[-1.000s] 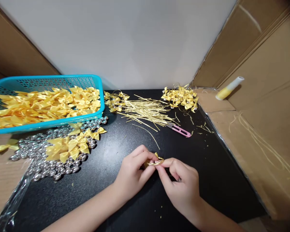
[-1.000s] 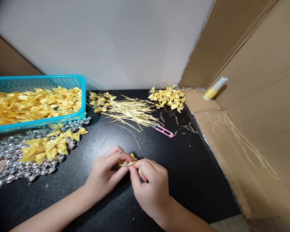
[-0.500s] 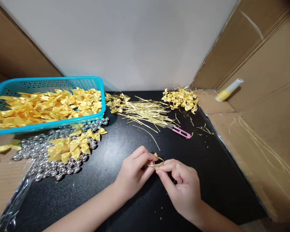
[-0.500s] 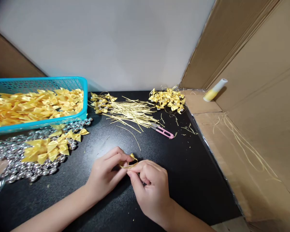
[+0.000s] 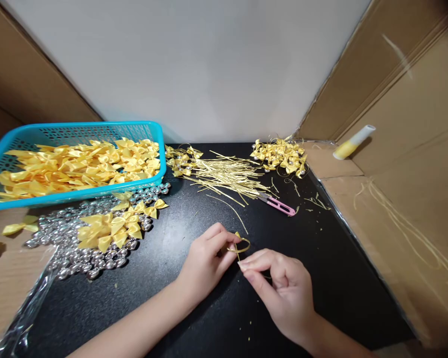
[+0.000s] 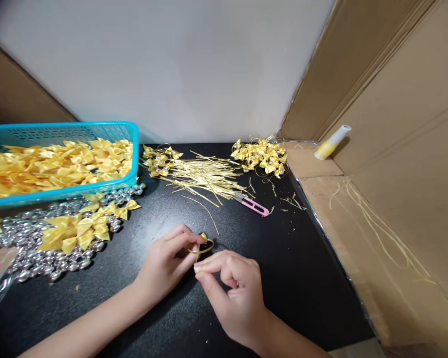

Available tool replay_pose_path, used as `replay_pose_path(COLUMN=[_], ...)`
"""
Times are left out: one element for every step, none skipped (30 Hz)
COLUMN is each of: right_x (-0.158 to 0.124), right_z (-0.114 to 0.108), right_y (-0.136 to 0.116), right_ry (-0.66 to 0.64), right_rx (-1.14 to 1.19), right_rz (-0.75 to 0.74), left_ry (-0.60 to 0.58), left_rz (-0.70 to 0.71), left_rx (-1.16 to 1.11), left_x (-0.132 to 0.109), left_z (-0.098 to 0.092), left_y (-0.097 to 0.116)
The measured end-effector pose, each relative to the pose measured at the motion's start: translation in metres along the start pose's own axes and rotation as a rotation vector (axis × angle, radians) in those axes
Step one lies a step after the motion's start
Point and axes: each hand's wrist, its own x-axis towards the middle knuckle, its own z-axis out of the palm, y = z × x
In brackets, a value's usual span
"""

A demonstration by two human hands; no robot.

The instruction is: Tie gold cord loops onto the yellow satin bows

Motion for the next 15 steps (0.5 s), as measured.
replay_pose_path(right_x=[0.0, -0.001, -0.001, -0.001, -0.001, 0.0, 0.002, 0.005, 0.008, 0.011, 0.013, 0.014, 0.012, 0.008, 0.001], right_z=[0.0, 0.0, 0.0, 0.0, 0.0, -0.001, -0.003, -0.005, -0.008, -0.012, -0.017, -0.022, -0.027, -0.033, -0.039], right_y=[0.0, 0.0, 0.0, 0.0, 0.001, 0.003, 0.005, 0.008, 0.011, 0.014, 0.016, 0.016, 0.016, 0.013, 0.01], right_ry=[-0.003, -0.007, -0.013, -0.019, -0.016, -0.001, 0.03, 0.072, 0.118, 0.165, 0.219, 0.282, 0.355, 0.415, 0.479], right_rx=[0.009, 0.016, 0.02, 0.02, 0.016, 0.013, 0.012, 0.016, 0.019, 0.012, -0.007, -0.035, -0.068, -0.103, -0.121], right_rz=[0.012, 0.024, 0.037, 0.056, 0.09, 0.138, 0.2, 0.269, 0.333, 0.374, 0.379, 0.346, 0.294, 0.227, 0.162], left_ry=[-0.003, -0.003, 0.001, 0.008, 0.015, 0.019, 0.019, 0.017, 0.016, 0.018, 0.026, 0.043, 0.065, 0.088, 0.111], left_rz=[-0.017, -0.036, -0.064, -0.105, -0.164, -0.243, -0.335, -0.434, -0.528, -0.609, -0.671, -0.715, -0.746, -0.769, -0.789], left_rx=[-0.003, -0.008, -0.014, -0.024, -0.046, -0.09, -0.159, -0.247, -0.343, -0.434, -0.511, -0.571, -0.621, -0.667, -0.712], left_x=[0.0, 0.001, 0.001, 0.002, 0.003, 0.004, 0.005, 0.007, 0.008, 0.01, 0.011, 0.013, 0.014, 0.015, 0.016], left_z=[0.0, 0.001, 0.001, 0.002, 0.002, 0.002, 0.001, 0.0, -0.001, -0.002, -0.003, -0.004, -0.005, -0.006, -0.006], left_y=[-0.001, -0.002, -0.003, -0.004, -0.005, -0.006, -0.006, -0.006, -0.006, -0.006, -0.005, -0.005, -0.005, -0.006, -0.006])
